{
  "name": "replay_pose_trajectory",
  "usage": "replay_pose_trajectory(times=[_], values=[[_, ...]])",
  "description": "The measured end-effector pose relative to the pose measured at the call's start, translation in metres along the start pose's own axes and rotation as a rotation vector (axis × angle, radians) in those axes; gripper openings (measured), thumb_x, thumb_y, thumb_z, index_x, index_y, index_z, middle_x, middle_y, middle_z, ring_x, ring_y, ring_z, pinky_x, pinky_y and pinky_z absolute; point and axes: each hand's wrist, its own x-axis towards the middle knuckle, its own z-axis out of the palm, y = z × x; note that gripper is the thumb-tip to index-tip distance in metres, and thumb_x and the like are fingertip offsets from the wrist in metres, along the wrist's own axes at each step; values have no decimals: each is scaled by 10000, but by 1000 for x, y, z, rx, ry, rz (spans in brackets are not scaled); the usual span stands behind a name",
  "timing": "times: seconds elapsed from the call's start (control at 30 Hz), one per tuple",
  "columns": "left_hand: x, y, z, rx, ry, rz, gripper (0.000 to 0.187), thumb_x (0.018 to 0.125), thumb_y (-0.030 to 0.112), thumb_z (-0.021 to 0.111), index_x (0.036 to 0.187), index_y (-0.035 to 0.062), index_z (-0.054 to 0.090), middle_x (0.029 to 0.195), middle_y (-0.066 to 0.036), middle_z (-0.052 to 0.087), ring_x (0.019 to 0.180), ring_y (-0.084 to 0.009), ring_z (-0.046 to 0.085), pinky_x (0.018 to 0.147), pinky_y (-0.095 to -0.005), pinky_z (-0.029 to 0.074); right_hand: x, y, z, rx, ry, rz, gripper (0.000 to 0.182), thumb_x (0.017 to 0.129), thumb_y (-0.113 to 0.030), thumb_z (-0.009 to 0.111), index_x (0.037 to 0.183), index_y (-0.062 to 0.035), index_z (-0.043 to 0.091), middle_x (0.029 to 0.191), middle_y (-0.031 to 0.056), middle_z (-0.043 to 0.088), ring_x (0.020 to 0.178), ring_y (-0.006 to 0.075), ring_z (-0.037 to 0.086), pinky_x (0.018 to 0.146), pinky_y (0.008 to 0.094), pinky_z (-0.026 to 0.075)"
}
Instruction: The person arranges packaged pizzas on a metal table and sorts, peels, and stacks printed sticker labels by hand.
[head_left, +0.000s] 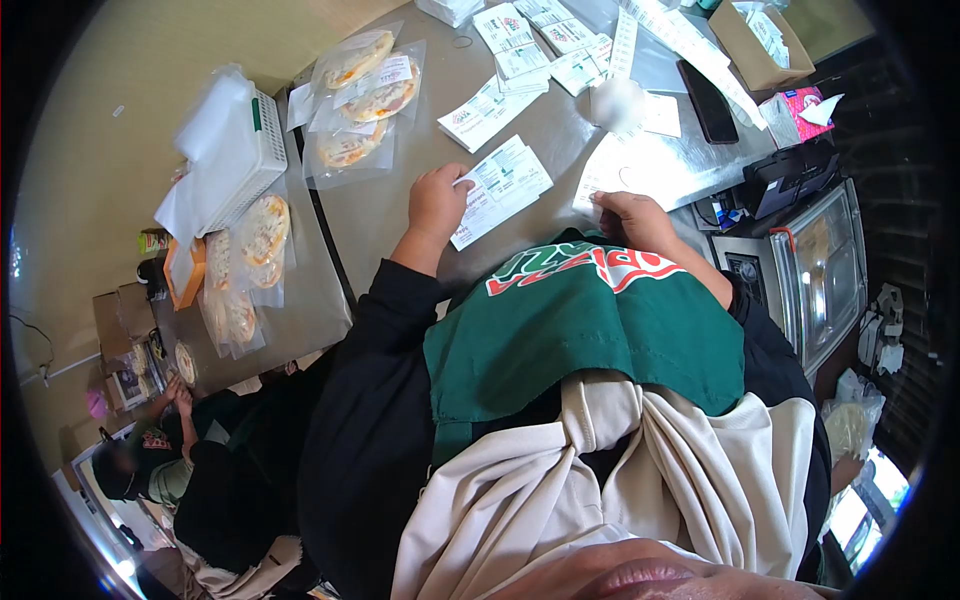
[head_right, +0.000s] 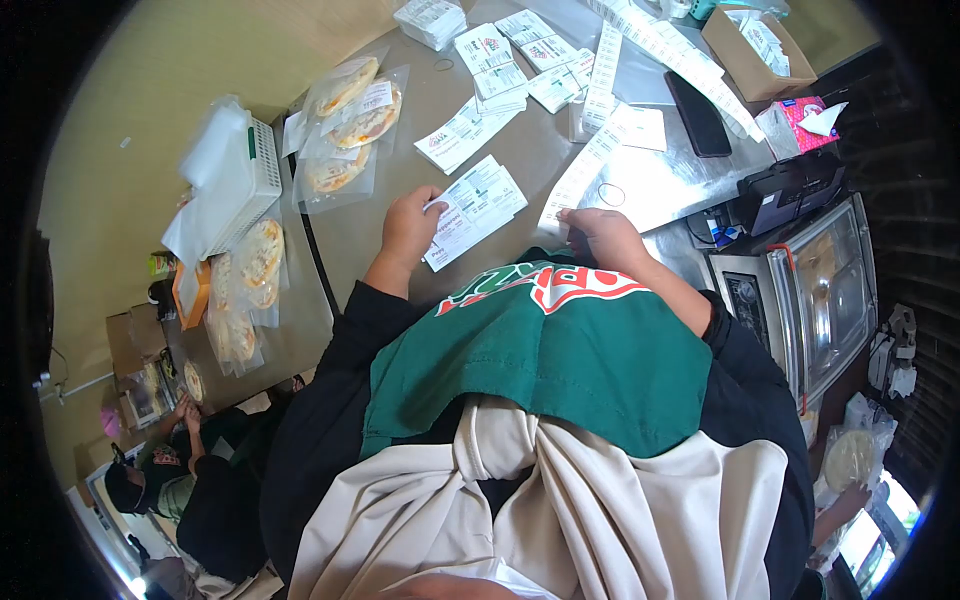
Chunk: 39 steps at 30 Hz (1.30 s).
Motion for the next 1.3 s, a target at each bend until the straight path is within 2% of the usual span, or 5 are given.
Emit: replay_pose_trajectory(times=[0.2,0.7,1.1,1.2,1.3], values=[[19,26,-40,-452,64,-221,151,828,160,601,910,46,653,830,-115,672,700,-285,625,660,-339,484,-1,1,1,8,-11,-31,252,830,-258,625,771,-15,654,674,27,565,595,113,497,565,251,395],[132,38,-10,278,-182,-506,222,806,162,577,965,71,701,1017,-144,670,973,-302,642,760,-364,516,-8,0,-4,-11,-78,-89,208,834,-217,613,822,-21,681,649,0,560,562,66,463,525,214,349],[122,18,8,438,-61,-308,277,832,289,584,1017,99,663,1056,-122,625,1008,-320,574,825,-420,451,-9,-4,3,83,-100,-74,151,821,-163,638,837,-16,669,629,-14,538,546,61,437,512,213,329],[98,22,11,760,411,-13,294,750,286,673,986,112,649,887,-83,625,861,-277,584,797,-385,438,-4,-1,2,82,-118,-87,134,816,-150,645,855,-24,669,642,-14,549,555,64,446,523,210,340],[61,60,0,359,507,366,220,744,246,682,915,112,650,841,-66,584,812,-263,543,784,-361,412,-5,-2,0,55,-115,-101,130,814,-142,649,874,-28,668,674,-11,567,576,70,462,550,211,364]])
